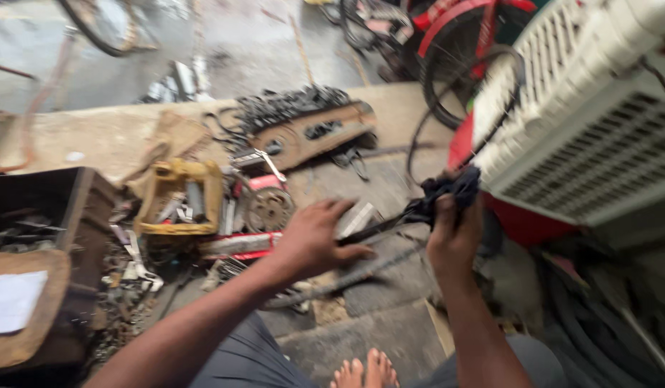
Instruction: The person sits on the floor and cleans a bicycle tire using a dark cloth. They wipe the tire's surface repeatedly, rotating it to cover different sections, and inspect the tire by holding it up.
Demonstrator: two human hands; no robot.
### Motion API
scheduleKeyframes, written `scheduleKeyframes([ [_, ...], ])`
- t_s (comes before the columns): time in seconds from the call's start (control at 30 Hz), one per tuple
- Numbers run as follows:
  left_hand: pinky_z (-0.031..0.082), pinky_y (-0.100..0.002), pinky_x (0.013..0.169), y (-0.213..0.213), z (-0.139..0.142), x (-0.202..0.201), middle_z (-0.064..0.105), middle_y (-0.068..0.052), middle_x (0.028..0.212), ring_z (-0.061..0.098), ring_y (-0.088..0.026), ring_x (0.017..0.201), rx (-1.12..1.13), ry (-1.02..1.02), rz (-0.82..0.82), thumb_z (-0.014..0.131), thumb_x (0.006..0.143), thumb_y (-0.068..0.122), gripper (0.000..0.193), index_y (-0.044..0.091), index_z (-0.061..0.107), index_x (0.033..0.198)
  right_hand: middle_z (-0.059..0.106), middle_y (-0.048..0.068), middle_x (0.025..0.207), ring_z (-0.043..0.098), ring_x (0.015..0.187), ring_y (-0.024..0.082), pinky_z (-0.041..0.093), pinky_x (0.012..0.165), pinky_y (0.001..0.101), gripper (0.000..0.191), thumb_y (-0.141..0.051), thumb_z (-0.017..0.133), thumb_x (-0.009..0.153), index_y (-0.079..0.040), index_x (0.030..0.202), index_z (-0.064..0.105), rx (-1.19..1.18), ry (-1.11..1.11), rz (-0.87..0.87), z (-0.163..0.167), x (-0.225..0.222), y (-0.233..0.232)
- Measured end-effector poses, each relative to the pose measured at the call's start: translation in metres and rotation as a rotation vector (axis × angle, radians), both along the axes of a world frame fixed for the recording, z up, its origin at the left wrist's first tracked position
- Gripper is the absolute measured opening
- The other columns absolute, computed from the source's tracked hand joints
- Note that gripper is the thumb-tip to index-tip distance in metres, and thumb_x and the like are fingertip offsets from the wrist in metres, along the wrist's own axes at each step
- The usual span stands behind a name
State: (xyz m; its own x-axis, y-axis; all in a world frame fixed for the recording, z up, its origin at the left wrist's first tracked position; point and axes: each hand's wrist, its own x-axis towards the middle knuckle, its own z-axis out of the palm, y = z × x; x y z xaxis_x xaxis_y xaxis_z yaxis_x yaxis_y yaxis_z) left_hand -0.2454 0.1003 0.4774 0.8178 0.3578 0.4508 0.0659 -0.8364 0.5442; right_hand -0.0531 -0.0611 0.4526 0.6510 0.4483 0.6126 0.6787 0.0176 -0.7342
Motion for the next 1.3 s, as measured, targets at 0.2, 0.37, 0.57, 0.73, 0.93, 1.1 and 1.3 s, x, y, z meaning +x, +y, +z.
scheduleKeyframes([
  [0.2, 0.054, -0.048, 0.077, -0.019, -0.021, 0.021, 0.074, -0.022, 0.091, 0.072, -0.037, 0.088, -0.328, 0.355, 0.192, 0.074, 0.086, 0.042, 0.041, 0.004, 0.072, 0.102, 0.063, 0.018, 0.12, 0.062, 0.11, 0.027, 0.049, 0.097, 0.0405, 0.055, -0.034, 0.077, 0.1, 0.005, 0.131, 0.054, -0.153, -0.097, -0.277, -0.079, 0.078, -0.103],
  [0.37, 0.052, -0.048, 0.073, -0.016, -0.033, 0.048, 0.068, -0.024, 0.095, 0.067, -0.042, 0.086, -0.089, -0.04, -0.064, 0.079, 0.086, 0.026, 0.046, -0.004, 0.062, 0.117, 0.073, 0.009, 0.09, 0.068, 0.078, 0.021, 0.052, 0.07, 0.039, 0.034, -0.036, 0.075, 0.089, -0.006, 0.105, 0.071, -0.609, 0.695, -0.151, -0.192, 0.058, -0.114],
  [0.57, 0.049, -0.043, 0.069, -0.011, -0.069, 0.028, 0.065, -0.015, 0.079, 0.065, -0.031, 0.074, -0.337, 0.176, 0.167, 0.073, 0.097, 0.026, 0.028, 0.001, 0.065, 0.104, 0.071, 0.016, 0.094, 0.065, 0.087, 0.022, 0.051, 0.079, 0.0374, 0.036, -0.036, 0.066, 0.1, -0.001, 0.103, 0.071, -0.478, 0.33, -0.017, -0.25, 0.01, -0.057],
  [0.73, 0.043, -0.038, 0.059, 0.015, -0.091, 0.02, 0.057, -0.009, 0.064, 0.054, -0.021, 0.061, -0.407, 0.092, 0.263, 0.077, 0.097, 0.036, 0.035, 0.003, 0.068, 0.09, 0.07, 0.01, 0.101, 0.064, 0.093, 0.018, 0.053, 0.087, 0.0344, 0.035, -0.035, 0.056, 0.107, -0.003, 0.118, 0.064, -0.162, 0.597, 0.24, -0.239, -0.073, 0.053],
  [0.93, 0.046, -0.036, 0.057, 0.035, -0.113, 0.009, 0.062, -0.007, 0.063, 0.061, -0.019, 0.057, -0.443, 0.086, 0.43, 0.076, 0.095, 0.041, 0.035, 0.007, 0.071, 0.091, 0.061, 0.013, 0.105, 0.058, 0.084, 0.022, 0.052, 0.077, 0.0337, 0.038, -0.022, 0.051, 0.11, -0.006, 0.144, 0.044, -0.127, 0.854, 0.727, -0.267, -0.204, 0.094],
  [1.1, 0.048, -0.036, 0.059, 0.031, -0.115, 0.002, 0.064, -0.008, 0.067, 0.065, -0.018, 0.061, -0.471, 0.085, 0.392, 0.071, 0.099, 0.033, 0.028, 0.007, 0.071, 0.089, 0.064, 0.023, 0.122, 0.059, 0.113, 0.043, 0.045, 0.1, 0.0517, 0.063, -0.007, 0.06, 0.077, -0.002, 0.139, 0.054, -0.408, -0.03, 0.644, -0.357, -0.144, 0.077],
  [1.3, 0.042, -0.037, 0.056, 0.022, -0.107, 0.0, 0.056, -0.009, 0.063, 0.048, -0.018, 0.057, -0.474, 0.042, 0.381, 0.077, 0.096, 0.037, 0.035, 0.003, 0.069, 0.09, 0.065, 0.023, 0.132, 0.061, 0.126, 0.04, 0.047, 0.104, 0.0543, 0.047, -0.012, 0.06, 0.085, -0.005, 0.132, 0.061, -1.161, -0.277, 0.591, -0.384, -0.096, 0.055],
])
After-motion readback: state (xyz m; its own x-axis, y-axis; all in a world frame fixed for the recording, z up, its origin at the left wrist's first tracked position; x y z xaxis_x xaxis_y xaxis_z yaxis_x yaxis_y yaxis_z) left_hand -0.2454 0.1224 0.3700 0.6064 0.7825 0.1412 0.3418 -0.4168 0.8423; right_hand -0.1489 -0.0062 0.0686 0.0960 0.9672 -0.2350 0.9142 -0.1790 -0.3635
